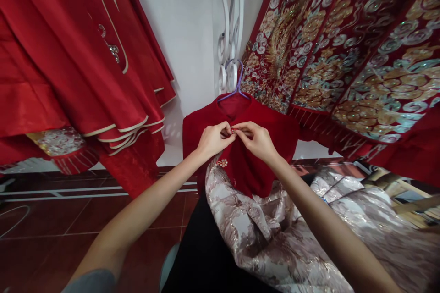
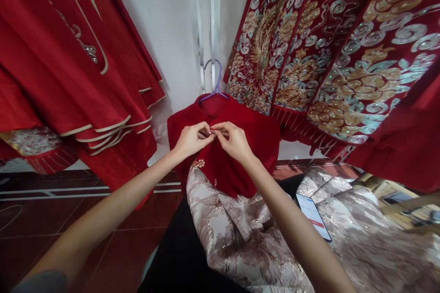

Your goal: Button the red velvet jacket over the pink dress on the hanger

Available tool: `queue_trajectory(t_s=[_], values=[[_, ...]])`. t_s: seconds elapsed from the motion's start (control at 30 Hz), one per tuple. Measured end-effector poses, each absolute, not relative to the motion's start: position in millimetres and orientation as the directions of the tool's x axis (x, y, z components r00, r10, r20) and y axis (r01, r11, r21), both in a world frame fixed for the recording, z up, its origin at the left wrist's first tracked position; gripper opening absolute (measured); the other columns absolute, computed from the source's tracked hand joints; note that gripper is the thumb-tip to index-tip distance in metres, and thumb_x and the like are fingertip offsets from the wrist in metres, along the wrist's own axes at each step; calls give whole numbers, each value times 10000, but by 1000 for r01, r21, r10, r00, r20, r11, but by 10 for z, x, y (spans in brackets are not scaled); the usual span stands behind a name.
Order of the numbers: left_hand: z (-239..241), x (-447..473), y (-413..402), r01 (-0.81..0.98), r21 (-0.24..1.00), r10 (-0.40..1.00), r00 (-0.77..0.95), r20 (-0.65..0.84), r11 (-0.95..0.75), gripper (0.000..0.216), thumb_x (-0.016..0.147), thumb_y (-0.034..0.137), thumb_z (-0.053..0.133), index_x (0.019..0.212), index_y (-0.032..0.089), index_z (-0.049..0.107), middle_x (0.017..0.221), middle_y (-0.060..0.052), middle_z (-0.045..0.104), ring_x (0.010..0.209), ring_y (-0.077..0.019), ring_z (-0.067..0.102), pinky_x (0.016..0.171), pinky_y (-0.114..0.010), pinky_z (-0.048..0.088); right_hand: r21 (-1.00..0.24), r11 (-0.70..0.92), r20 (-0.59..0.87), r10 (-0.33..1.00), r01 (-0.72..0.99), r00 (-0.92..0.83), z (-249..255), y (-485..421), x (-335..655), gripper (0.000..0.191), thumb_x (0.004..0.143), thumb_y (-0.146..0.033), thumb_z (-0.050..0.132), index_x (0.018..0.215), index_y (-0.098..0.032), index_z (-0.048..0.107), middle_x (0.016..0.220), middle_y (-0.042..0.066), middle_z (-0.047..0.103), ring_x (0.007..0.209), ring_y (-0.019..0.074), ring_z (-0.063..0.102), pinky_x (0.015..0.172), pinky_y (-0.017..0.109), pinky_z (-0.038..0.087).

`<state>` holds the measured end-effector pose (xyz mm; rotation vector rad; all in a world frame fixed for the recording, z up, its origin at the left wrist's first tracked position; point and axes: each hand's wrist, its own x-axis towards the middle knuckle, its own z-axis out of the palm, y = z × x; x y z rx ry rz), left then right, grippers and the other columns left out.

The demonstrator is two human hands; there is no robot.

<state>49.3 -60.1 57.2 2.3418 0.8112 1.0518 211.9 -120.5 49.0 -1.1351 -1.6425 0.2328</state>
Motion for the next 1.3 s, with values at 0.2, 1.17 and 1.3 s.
queue_trajectory(t_s=[0.2,1.17,1.3], values=[[572,525,-582,363,576,670,533,517,-732,90,766,310,639,798,231,608,757,-12,707,756,-190,694,691,-265,524,-727,497,591,805,473,63,476,-1130,2185,198,798,-328,641,946,-201,677,930,46,698,860,179,674,824,351,579],[725,538,-546,396,406,562,666,491,-824,72,732,181,622,722,233,670,698,-12,713,693,-203,681,682,-271,484,-685,498,593,805,532,9,481,-1127,2186,192,759,-267,631,936,-196,618,878,33,652,825,163,642,807,333,555],[643,564,-559,378,455,581,656,483,-806,86,722,158,614,730,225,667,706,-20,709,700,-200,678,709,-284,493,-652,562,642,766,509,-25,351,-1092,2174,224,775,-219,576,995,-207,535,995,50,576,917,165,595,863,345,522]])
